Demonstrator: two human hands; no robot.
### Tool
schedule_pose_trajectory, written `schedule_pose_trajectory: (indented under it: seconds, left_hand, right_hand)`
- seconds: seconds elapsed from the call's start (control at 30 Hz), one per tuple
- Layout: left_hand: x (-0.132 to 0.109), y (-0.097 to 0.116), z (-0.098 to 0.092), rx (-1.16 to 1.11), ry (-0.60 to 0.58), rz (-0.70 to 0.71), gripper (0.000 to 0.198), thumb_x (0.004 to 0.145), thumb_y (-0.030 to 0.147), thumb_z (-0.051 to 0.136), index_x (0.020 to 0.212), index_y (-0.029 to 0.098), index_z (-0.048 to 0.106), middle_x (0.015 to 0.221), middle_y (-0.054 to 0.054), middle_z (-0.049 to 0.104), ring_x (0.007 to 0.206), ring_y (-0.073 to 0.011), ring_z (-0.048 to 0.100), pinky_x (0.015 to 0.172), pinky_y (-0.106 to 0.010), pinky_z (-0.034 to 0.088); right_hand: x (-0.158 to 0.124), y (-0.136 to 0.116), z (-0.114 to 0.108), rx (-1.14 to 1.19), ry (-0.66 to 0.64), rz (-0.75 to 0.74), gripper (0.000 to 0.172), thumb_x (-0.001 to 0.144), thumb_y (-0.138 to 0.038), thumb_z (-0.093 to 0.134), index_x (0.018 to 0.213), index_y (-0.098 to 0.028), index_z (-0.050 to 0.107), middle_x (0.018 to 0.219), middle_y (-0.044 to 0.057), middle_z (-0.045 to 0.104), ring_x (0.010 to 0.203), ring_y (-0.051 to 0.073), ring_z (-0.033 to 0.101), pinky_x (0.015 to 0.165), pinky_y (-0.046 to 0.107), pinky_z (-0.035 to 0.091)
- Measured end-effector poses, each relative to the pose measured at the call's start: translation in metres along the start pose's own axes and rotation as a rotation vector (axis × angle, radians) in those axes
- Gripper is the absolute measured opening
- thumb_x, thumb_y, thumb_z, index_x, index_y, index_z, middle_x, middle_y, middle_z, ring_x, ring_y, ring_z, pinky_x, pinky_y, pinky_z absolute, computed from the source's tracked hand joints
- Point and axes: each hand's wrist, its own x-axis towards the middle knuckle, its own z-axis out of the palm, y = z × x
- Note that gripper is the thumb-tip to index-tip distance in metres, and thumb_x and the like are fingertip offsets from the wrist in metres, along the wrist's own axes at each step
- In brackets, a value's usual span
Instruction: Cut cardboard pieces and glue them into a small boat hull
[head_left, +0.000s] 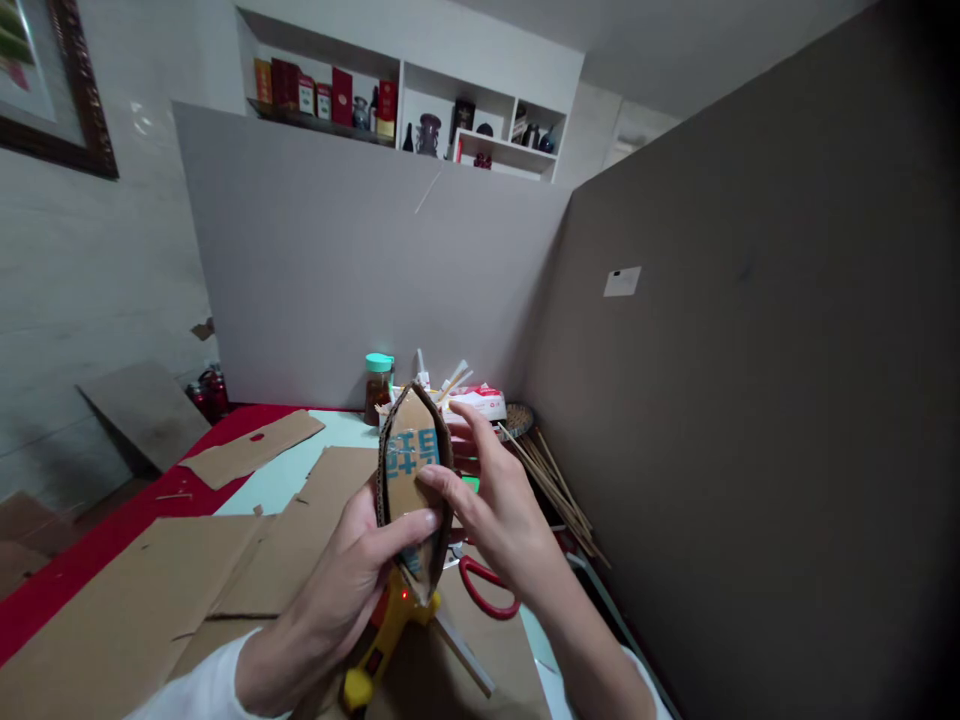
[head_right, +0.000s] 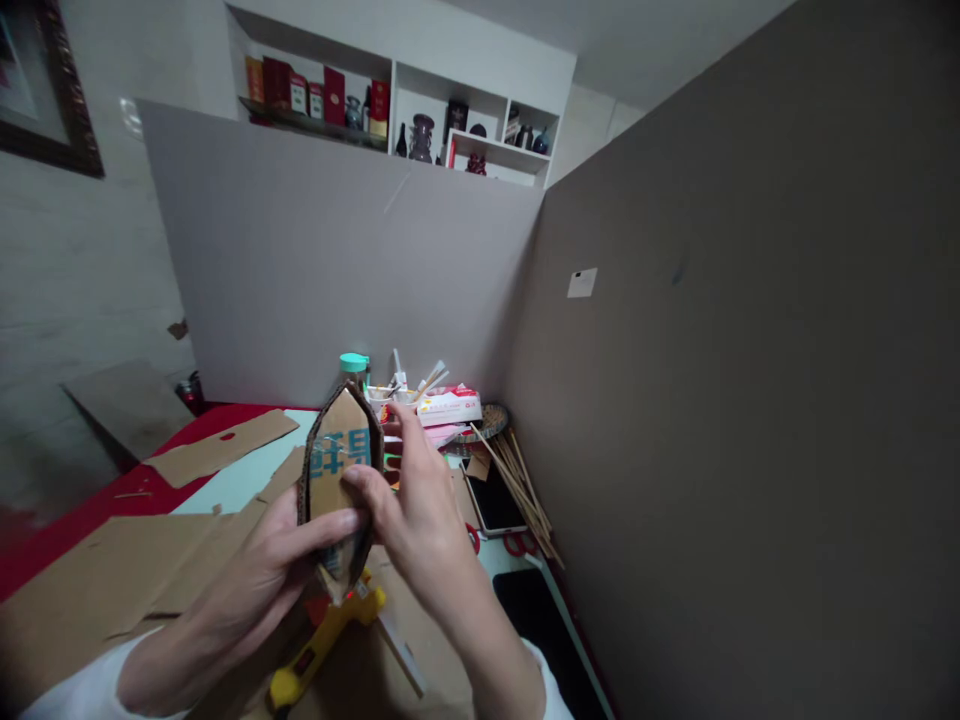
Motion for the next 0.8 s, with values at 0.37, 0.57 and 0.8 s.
schedule_pose_trajectory:
  seconds: [0.37, 0.57, 0.8]
  left_hand:
    - [0.004, -0.008, -0.007, -0.003, 0.024, -0.065, 0.030, 0.064, 0.016, 0.086, 0.090, 0.021, 0.072, 0.074, 0.002, 0.077, 0.062, -0.0178, 0.073, 0.061, -0.027, 0.061]
    - [0.003, -0.016, -0.004, 0.056, -0.077, -0.163, 0.032, 0.069, 0.017, 0.083, 0.099, 0.015, 0.072, 0.092, -0.008, 0.081, 0.076, -0.0259, 0.077, 0.076, -0.041, 0.064]
    - [0.005, -0.020, -0.009, 0.193, -0.024, -0.150, 0.033, 0.065, 0.025, 0.086, 0.092, 0.012, 0.073, 0.084, -0.009, 0.080, 0.067, -0.0254, 0.075, 0.067, -0.039, 0.064]
  right_hand:
    - [0.005, 0.007, 0.008, 0.388, -0.007, 0.200, 0.031, 0.075, -0.024, 0.072, 0.105, -0.022, 0.061, 0.101, 0.003, 0.069, 0.093, 0.021, 0.066, 0.084, 0.035, 0.052]
    - [0.008, 0.005, 0.004, 0.370, 0.060, 0.223, 0.025, 0.079, -0.027, 0.069, 0.104, -0.020, 0.068, 0.101, 0.004, 0.069, 0.093, 0.021, 0.063, 0.079, 0.033, 0.052]
    - [0.008, 0.009, 0.005, 0.373, 0.132, 0.207, 0.010, 0.074, -0.020, 0.072, 0.083, -0.018, 0.069, 0.076, -0.002, 0.066, 0.070, 0.014, 0.059, 0.066, 0.026, 0.049]
